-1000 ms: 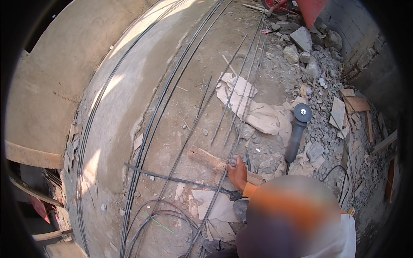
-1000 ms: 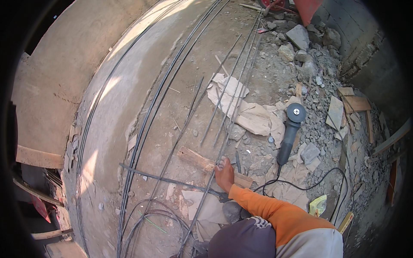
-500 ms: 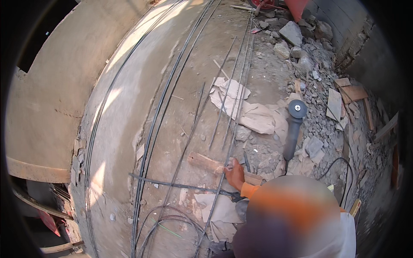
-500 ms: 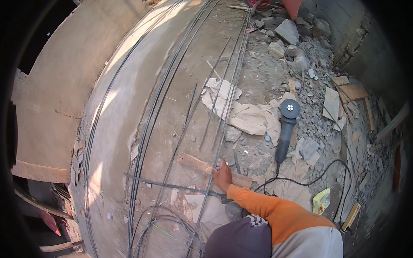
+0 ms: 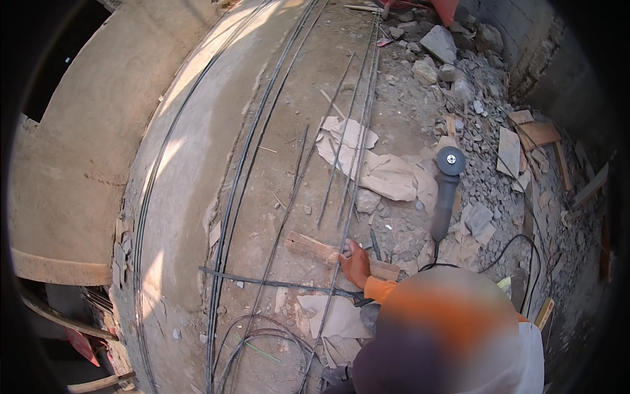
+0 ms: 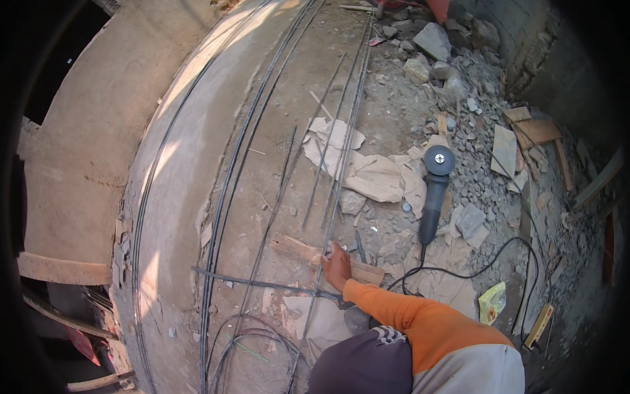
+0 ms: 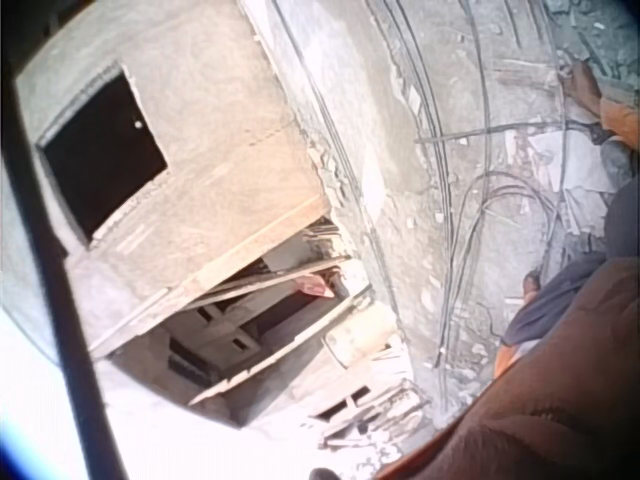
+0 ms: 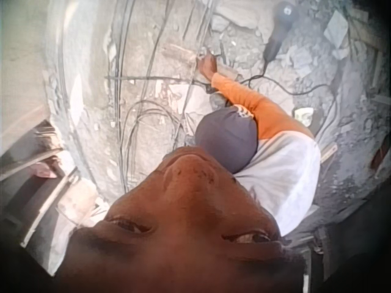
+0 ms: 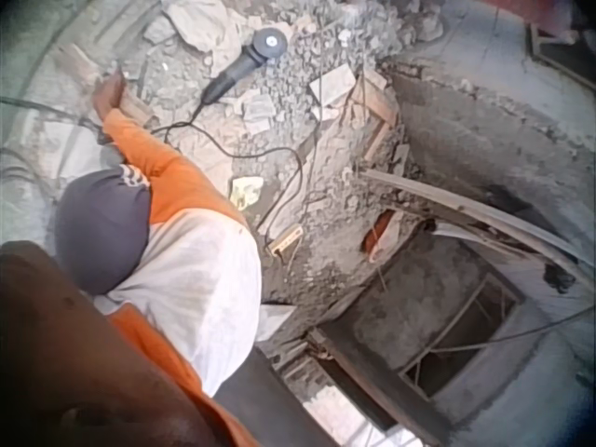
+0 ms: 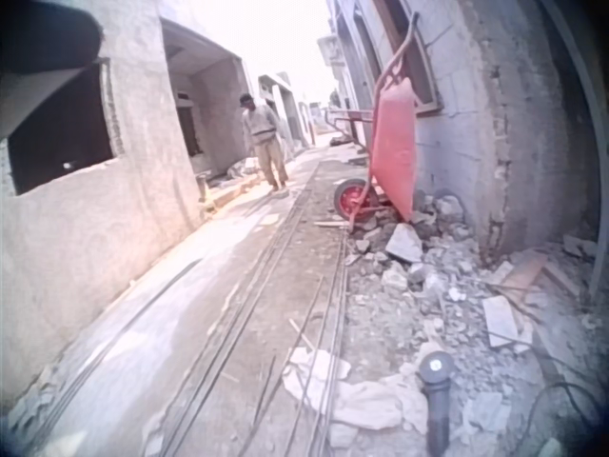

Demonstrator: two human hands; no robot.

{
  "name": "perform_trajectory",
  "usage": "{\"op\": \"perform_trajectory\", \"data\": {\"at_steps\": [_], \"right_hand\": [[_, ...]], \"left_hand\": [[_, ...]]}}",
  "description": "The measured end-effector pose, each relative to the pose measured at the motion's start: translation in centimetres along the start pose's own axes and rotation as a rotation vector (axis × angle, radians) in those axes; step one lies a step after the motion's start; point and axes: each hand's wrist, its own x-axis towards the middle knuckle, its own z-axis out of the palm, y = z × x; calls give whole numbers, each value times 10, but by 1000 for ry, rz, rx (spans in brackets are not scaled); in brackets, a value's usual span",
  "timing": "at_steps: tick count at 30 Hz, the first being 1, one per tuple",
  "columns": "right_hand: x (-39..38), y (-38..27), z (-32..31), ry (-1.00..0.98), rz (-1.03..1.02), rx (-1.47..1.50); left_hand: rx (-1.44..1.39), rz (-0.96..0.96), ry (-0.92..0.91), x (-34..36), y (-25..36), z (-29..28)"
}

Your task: The person uses an angle grinder to cut through a long metal bar on the ground, then moves several other metal bars by hand.

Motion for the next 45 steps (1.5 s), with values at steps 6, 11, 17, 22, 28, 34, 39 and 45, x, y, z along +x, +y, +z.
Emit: {"op": "perform_trajectory", "data": {"at_steps": [6,11,17,22,28,34,39,45], "right_hand": [[-4,-8,0,32,-59,-3],[-6,-15,0,-16,-46,17],[-1,-2,14,82,-222,-75],[5,6,21,103,-183,-240],[8,-7,24,31,-143,-256],[-3,-26,31,-19,-85,-181],[2,-18,22,-33,-121,-186],[12,-16,-1,8,-298,-314]], "left_hand": [[23,-1,-6,-2,1,-3],[35,-4,-2,-2,-1,-6],[49,-9,-5,-4,-3,-4],[57,-26,-17,-14,-11,7],[273,89,52,-20,-70,27],[470,31,54,-5,-121,16],[682,-153,-208,25,-76,25],[124,76,-68,146,112,-67]]}}
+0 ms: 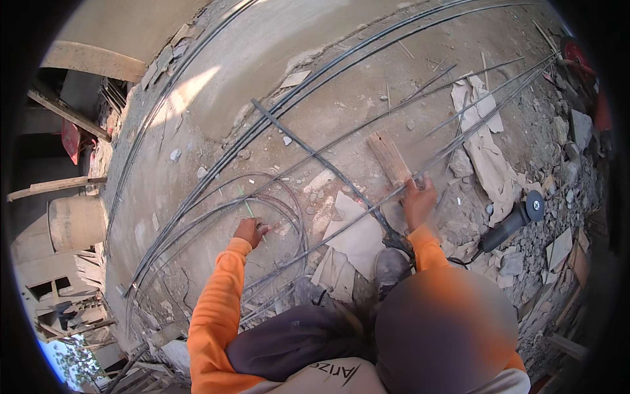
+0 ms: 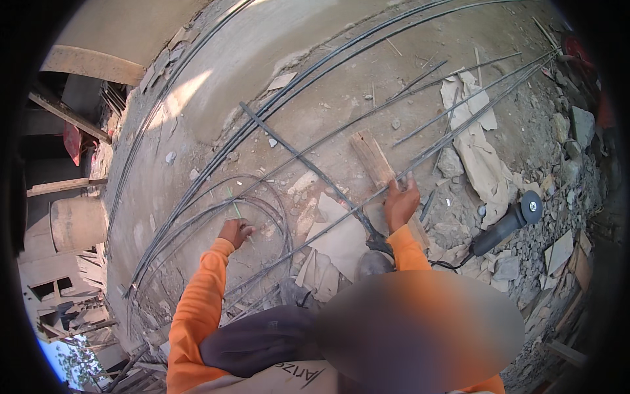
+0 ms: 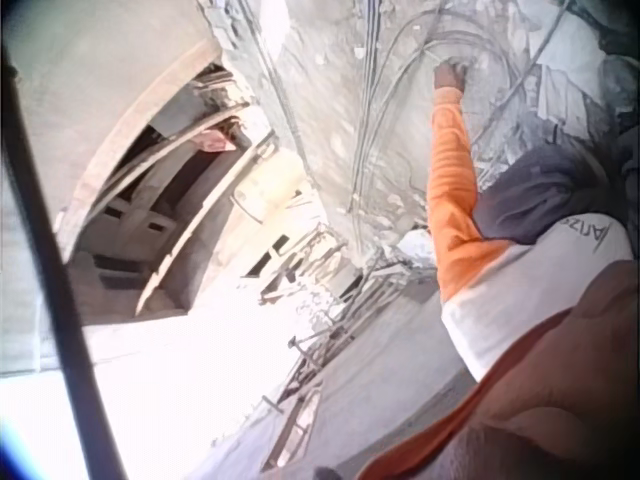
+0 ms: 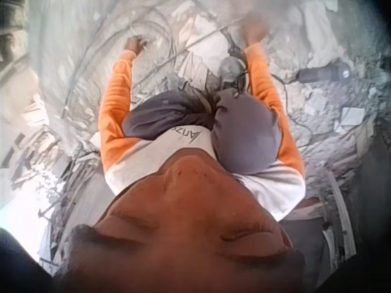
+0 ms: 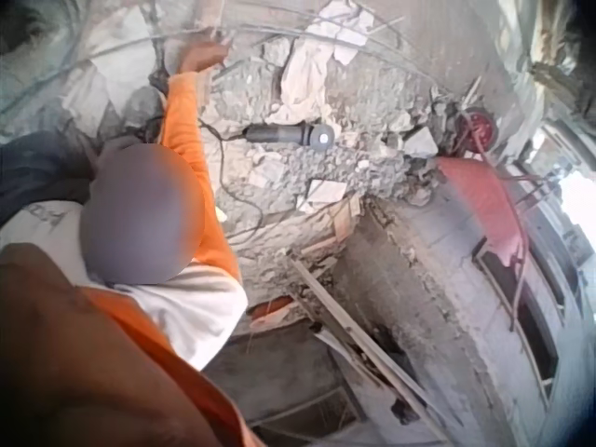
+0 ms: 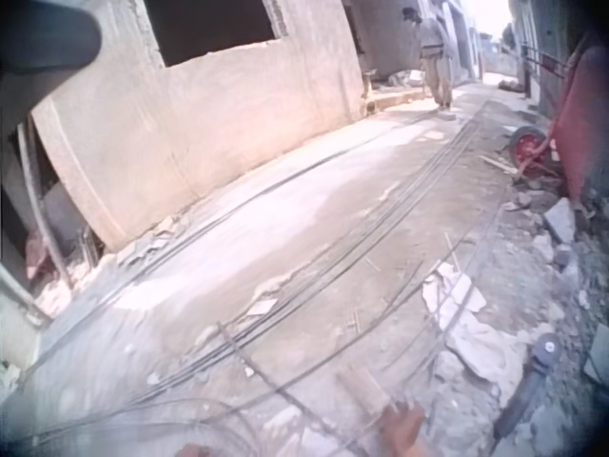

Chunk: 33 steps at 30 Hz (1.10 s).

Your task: The person uses an angle grinder to cut through a long metal bar on the ground, then moves several other metal bars by hand.

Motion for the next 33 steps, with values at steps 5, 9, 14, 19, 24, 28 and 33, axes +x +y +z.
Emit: {"op": "perform_trajectory", "data": {"at_steps": [5,9,14,19,24,28,33], "right_hand": [[-13,2,32,-110,154,377],[1,13,33,-247,290,573],[16,32,31,-259,324,533],[21,42,32,-341,316,529],[22,49,26,-383,328,562],[18,45,24,-399,329,549],[8,33,23,-419,342,488]], "left_hand": [[345,-28,570,49,-30,-39],[474,-70,691,60,-59,-12],[278,-117,593,61,-43,2],[162,-163,748,44,-42,22],[254,-530,749,28,-71,19],[263,-510,529,9,-98,14],[254,-298,388,-29,-116,-10]]}}
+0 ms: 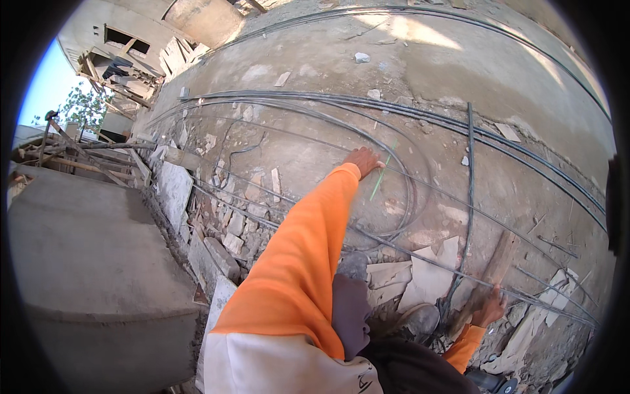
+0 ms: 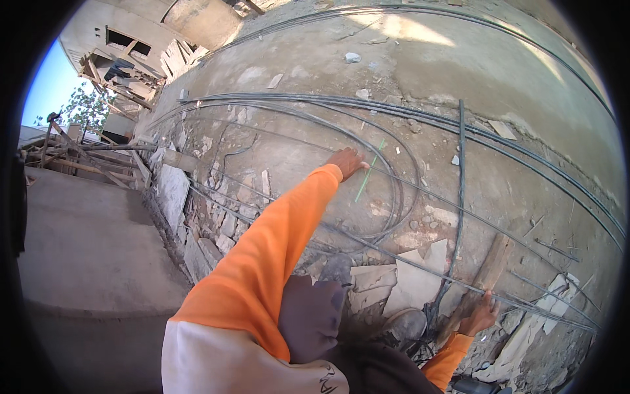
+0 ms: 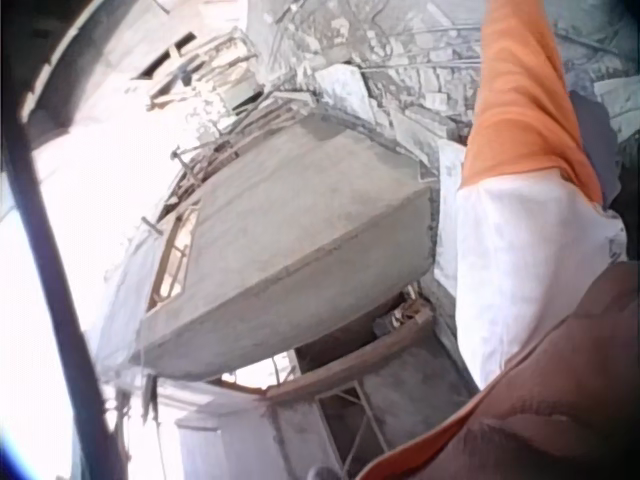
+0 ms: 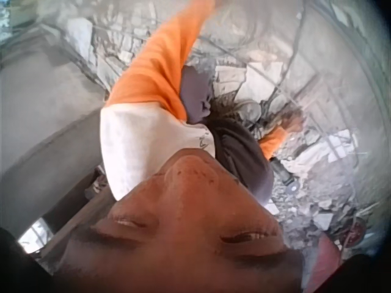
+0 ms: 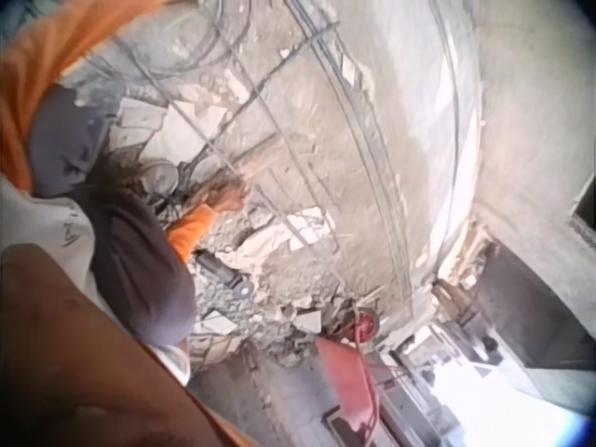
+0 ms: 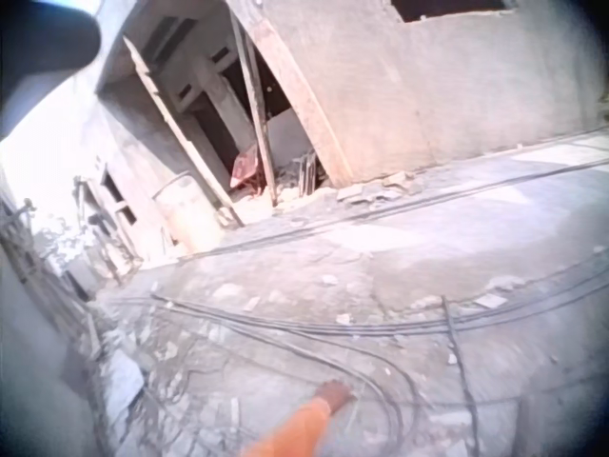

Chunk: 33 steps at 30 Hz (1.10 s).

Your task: The person uses an angle grinder to cut through a long metal bar on the ground, then moves several other metal bars by hand.

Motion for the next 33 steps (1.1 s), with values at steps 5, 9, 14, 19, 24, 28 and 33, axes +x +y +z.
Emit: {"op": "perform_trajectory", "data": {"at_steps": [5,9,14,19,24,28,33], "right_hand": [[14,0,-14,-17,-20,0],[14,6,-13,26,-54,-32],[21,11,-18,-87,-63,-8],[12,6,-11,2,-63,51],[6,3,-9,40,-55,71],[-8,6,6,63,-72,59],[-14,-16,9,55,20,152]], "left_hand": [[26,92,-3,-35,11,-17],[28,101,7,-80,24,8],[7,75,28,-122,24,40],[-27,90,148,-149,36,61],[-95,125,167,-163,39,74],[-61,107,193,-166,23,81],[67,147,262,-120,29,55]]}}
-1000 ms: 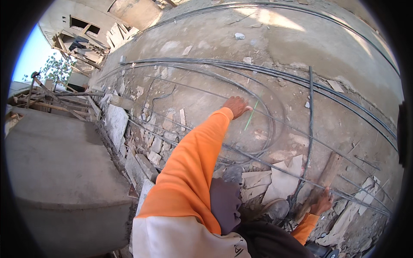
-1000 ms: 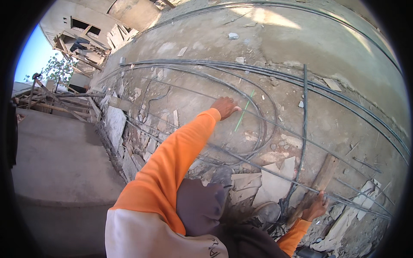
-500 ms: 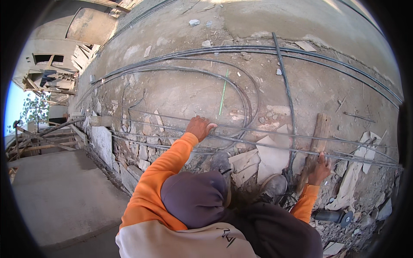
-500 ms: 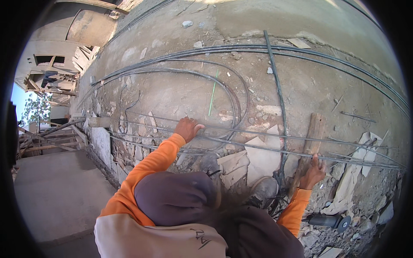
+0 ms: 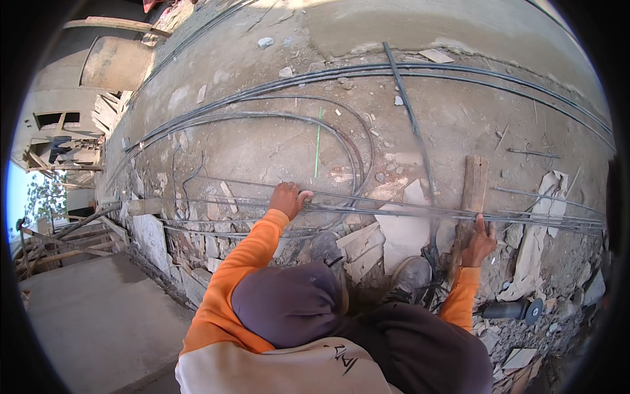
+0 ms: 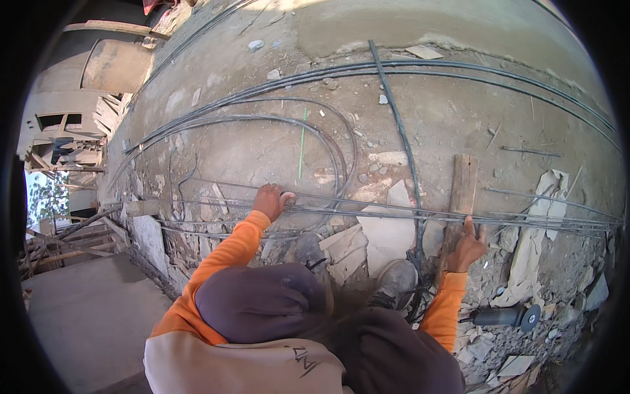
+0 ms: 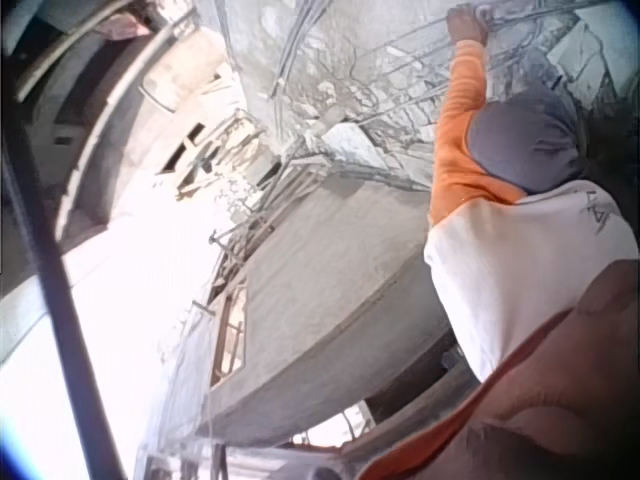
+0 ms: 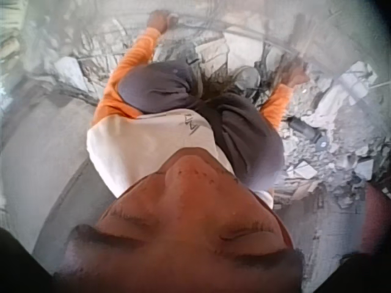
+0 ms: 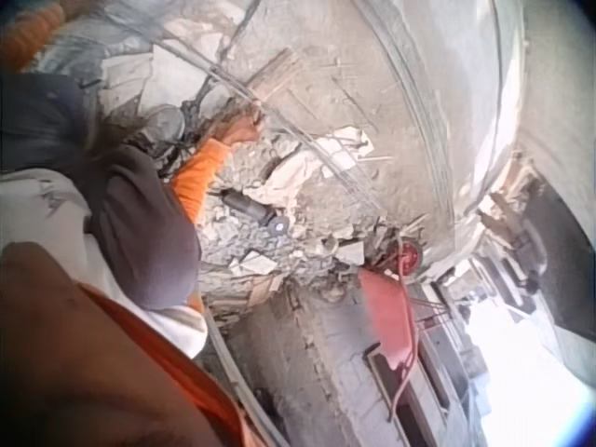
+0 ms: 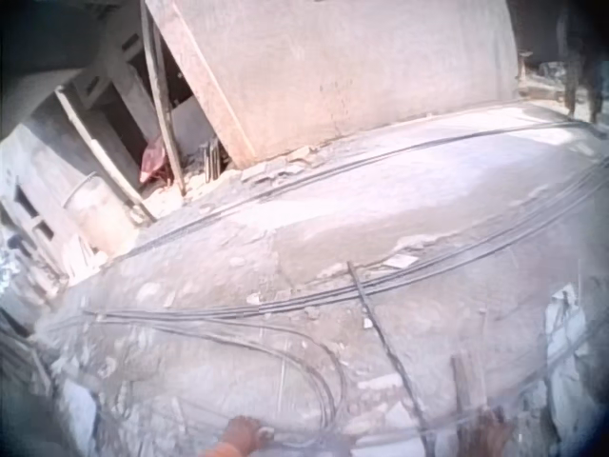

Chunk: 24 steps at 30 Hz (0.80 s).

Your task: The person uses an angle grinder to cut through a long metal bar on the ground, then moves several other metal bars by hand.

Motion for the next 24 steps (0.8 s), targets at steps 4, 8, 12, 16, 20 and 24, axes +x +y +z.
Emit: {"op": "perform_trajectory", "data": {"at_steps": [4,8,12,16,20,24], "right_hand": [[13,1,2,72,-12,-179],[38,23,-14,254,-80,-80],[18,7,9,171,9,-3],[7,7,-2,229,20,-59],[24,42,6,240,-59,-119],[30,49,12,231,-45,-123]], "left_hand": [[-141,-3,-50,-18,1,18],[-243,43,-28,-38,22,39],[-188,48,-40,-62,4,32],[-191,228,11,-59,27,20],[-226,109,-10,-54,39,-5],[-177,156,58,-51,31,7]]}}
